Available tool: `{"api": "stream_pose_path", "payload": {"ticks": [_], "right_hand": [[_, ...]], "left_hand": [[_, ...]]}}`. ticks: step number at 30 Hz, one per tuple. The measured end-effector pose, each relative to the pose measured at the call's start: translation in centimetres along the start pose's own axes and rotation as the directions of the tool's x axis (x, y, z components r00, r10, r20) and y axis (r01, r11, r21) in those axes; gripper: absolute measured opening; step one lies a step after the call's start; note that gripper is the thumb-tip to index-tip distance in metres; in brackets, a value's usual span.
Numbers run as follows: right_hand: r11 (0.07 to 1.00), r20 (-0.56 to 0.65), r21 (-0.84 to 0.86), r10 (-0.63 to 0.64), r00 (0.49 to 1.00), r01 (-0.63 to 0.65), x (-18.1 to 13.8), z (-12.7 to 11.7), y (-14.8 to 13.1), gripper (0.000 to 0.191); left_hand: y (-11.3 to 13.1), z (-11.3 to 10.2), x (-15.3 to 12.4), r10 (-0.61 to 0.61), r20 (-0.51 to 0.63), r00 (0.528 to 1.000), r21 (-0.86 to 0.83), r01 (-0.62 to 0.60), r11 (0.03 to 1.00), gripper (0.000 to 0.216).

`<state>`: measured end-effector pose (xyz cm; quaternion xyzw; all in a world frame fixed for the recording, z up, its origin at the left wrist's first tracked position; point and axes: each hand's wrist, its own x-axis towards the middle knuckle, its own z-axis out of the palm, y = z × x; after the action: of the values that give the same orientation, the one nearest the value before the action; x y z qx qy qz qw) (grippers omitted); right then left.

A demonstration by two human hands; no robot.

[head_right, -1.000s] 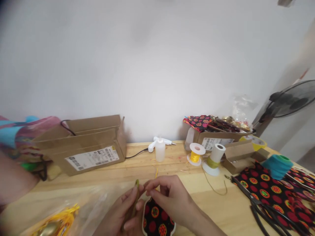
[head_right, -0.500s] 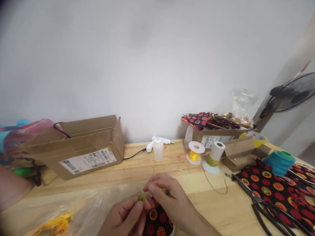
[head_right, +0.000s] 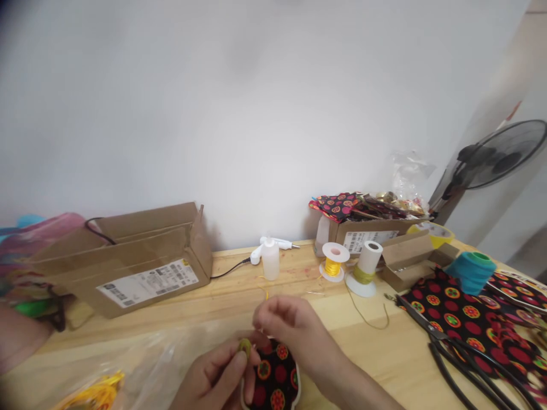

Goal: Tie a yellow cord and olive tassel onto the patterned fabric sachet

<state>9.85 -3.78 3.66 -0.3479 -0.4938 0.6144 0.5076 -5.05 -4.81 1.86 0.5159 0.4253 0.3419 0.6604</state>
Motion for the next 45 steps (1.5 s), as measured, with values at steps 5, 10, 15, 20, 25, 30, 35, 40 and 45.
{"api": "stream_pose_path", "payload": {"ticks": [5,10,15,20,25,30,35,40,45], "right_hand": [[0.998,-0.195,-0.06,-0.048,0.98,0.037,0.0,-0.1,-0.9,0.023],[0.964,-0.183,-0.265,-0.07,0.981,0.019,-0.6,1.7,0.6,0.025],[0.931,-0.145,-0.357,-0.131,0.981,0.071,-1.1,2.7,1.8,0.017],[0.852,-0.176,-0.508,-0.25,0.952,0.129,-1.3,2.9,2.2,0.016],[0.861,-0.18,-0.499,-0.216,0.96,0.1,-1.1,2.8,2.4,0.017],[0.874,-0.173,-0.477,-0.199,0.965,0.095,-0.9,2.5,2.6,0.013],[0.853,-0.155,-0.519,-0.154,0.976,0.052,-0.7,1.8,2.2,0.017],[0.78,-0.095,-0.618,-0.197,0.976,0.097,-0.5,1.6,1.2,0.017],[0.938,-0.125,-0.345,-0.084,0.989,0.036,-0.2,1.4,1.1,0.021]], "left_hand": [[0.1,-0.9,0.4,0.017,-0.201,0.98,-0.01,-0.019,1.0,0.039],[0.1,-0.6,0.3,0.053,-0.238,0.97,0.012,-0.052,0.999,0.032],[-0.3,-0.1,0.3,0.1,-0.277,0.956,0.065,-0.085,0.994,0.031],[-0.2,0.0,0.3,0.118,-0.3,0.947,0.089,-0.095,0.991,0.025],[-0.1,0.0,0.0,0.132,-0.273,0.953,0.195,-0.08,0.978,0.025],[-0.2,0.1,-0.1,0.199,-0.229,0.953,0.283,-0.131,0.95,0.026],[-0.1,0.1,-0.3,0.243,-0.191,0.951,0.326,-0.172,0.93,0.029],[-0.1,0.2,-0.3,0.28,-0.114,0.953,0.422,-0.209,0.882,0.032],[0.0,0.3,-0.4,0.244,-0.089,0.966,0.463,-0.176,0.869,0.032]]}}
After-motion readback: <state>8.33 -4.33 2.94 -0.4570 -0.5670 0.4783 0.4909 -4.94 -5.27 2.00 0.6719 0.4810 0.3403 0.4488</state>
